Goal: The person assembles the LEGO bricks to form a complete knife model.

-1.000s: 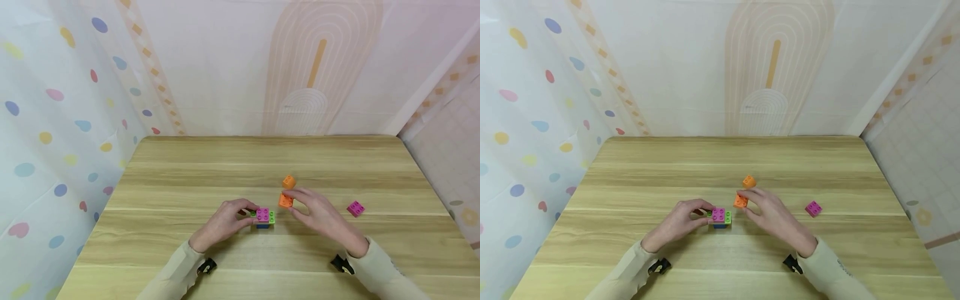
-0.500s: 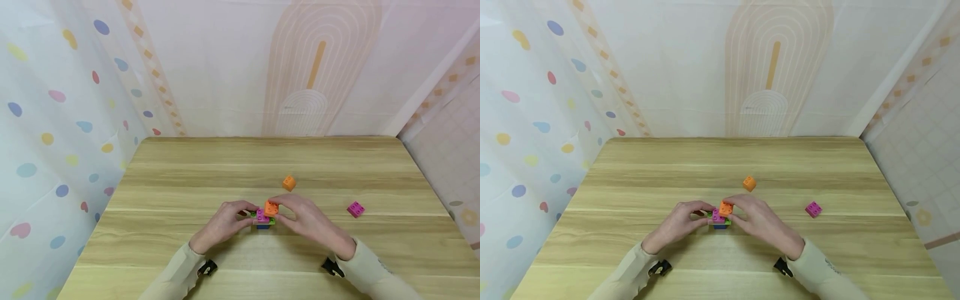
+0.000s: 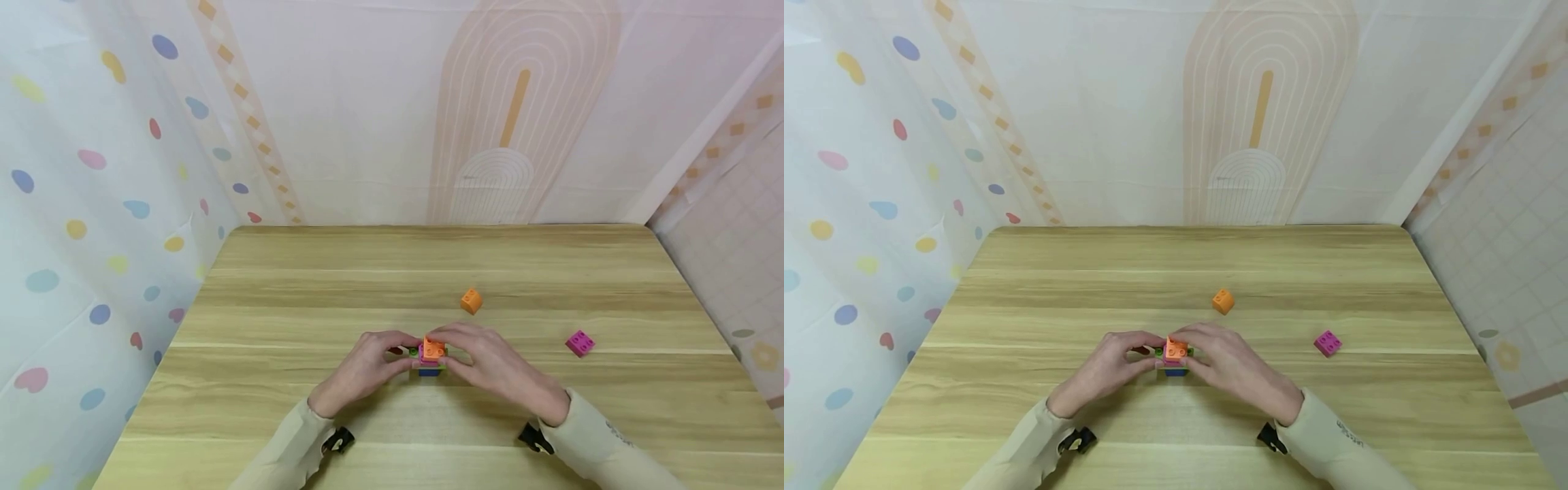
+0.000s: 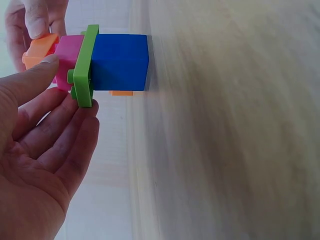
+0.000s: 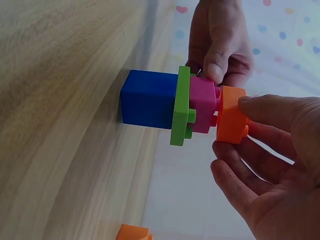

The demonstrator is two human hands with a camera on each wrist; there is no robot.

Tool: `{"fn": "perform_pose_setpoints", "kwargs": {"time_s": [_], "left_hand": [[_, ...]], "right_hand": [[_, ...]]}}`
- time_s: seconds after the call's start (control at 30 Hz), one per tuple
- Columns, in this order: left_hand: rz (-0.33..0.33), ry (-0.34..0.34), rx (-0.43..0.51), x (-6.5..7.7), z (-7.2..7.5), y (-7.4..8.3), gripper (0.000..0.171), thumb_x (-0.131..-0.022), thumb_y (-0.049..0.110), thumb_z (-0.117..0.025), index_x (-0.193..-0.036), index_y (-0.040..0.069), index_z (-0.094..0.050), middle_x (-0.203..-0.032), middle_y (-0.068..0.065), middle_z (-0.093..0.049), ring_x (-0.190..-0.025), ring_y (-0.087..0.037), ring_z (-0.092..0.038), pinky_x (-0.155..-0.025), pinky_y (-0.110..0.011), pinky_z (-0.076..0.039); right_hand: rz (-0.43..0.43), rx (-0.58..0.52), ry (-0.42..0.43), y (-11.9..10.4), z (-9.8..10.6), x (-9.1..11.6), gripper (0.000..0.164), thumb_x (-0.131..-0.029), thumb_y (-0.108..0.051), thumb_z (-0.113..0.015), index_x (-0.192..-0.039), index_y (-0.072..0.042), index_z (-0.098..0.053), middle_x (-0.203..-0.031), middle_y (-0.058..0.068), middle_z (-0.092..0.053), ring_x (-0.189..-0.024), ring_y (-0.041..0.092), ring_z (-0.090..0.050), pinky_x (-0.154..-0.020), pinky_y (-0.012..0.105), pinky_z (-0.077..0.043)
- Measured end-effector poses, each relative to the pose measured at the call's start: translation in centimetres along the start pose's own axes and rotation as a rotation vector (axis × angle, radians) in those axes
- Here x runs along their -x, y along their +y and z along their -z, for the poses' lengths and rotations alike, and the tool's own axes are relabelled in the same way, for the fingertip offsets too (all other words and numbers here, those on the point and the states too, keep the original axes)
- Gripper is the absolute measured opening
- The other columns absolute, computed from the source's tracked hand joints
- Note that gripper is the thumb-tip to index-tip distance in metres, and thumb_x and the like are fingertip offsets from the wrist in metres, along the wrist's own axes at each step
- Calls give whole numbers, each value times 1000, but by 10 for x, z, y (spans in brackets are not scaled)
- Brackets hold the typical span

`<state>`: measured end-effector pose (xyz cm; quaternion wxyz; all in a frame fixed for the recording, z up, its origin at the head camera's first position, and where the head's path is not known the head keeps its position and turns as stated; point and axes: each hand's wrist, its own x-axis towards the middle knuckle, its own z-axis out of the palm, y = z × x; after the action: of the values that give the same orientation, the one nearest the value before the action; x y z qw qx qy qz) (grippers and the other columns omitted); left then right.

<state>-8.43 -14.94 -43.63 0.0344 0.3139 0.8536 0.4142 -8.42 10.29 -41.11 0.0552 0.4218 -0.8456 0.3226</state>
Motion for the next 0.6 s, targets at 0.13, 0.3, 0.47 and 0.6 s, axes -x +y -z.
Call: {"fn": "perform_pose_setpoints", "kwargs": {"time_s": [0.13,0.3,0.47,0.6], "left_hand": [[-9,-7,13,-1,-1,0,28,-94,15,-77,-120,5,-74,-119,-7,-75,-108,-20,-72,-91,-30,-60],[-16,-17,14,-3,-3,-1,26,-96,16,-76,-120,6,-75,-119,-6,-76,-107,-19,-72,-91,-31,-60],[-8,-25,11,-5,-3,1,28,-96,16,-76,-122,6,-74,-120,-6,-75,-108,-19,-72,-91,-31,-60],[-1,-31,7,-5,-4,1,29,-95,16,-76,-122,6,-74,-121,-7,-75,-108,-20,-72,-91,-30,-60]], "right_hand": [[-12,-1,-12,-1,0,0,37,-93,-8,-78,-128,-4,-70,-126,9,-72,-117,27,-68,-96,45,-58],[-43,3,-39,-2,1,0,35,-94,-9,-77,-129,-5,-70,-127,8,-71,-118,25,-67,-97,44,-58],[-67,2,-57,0,1,2,35,-95,-9,-76,-129,-6,-70,-129,8,-70,-119,25,-66,-98,44,-58],[-62,-1,-59,0,1,3,35,-96,-9,-75,-130,-5,-70,-130,8,-70,-120,25,-66,-98,43,-58]]}}
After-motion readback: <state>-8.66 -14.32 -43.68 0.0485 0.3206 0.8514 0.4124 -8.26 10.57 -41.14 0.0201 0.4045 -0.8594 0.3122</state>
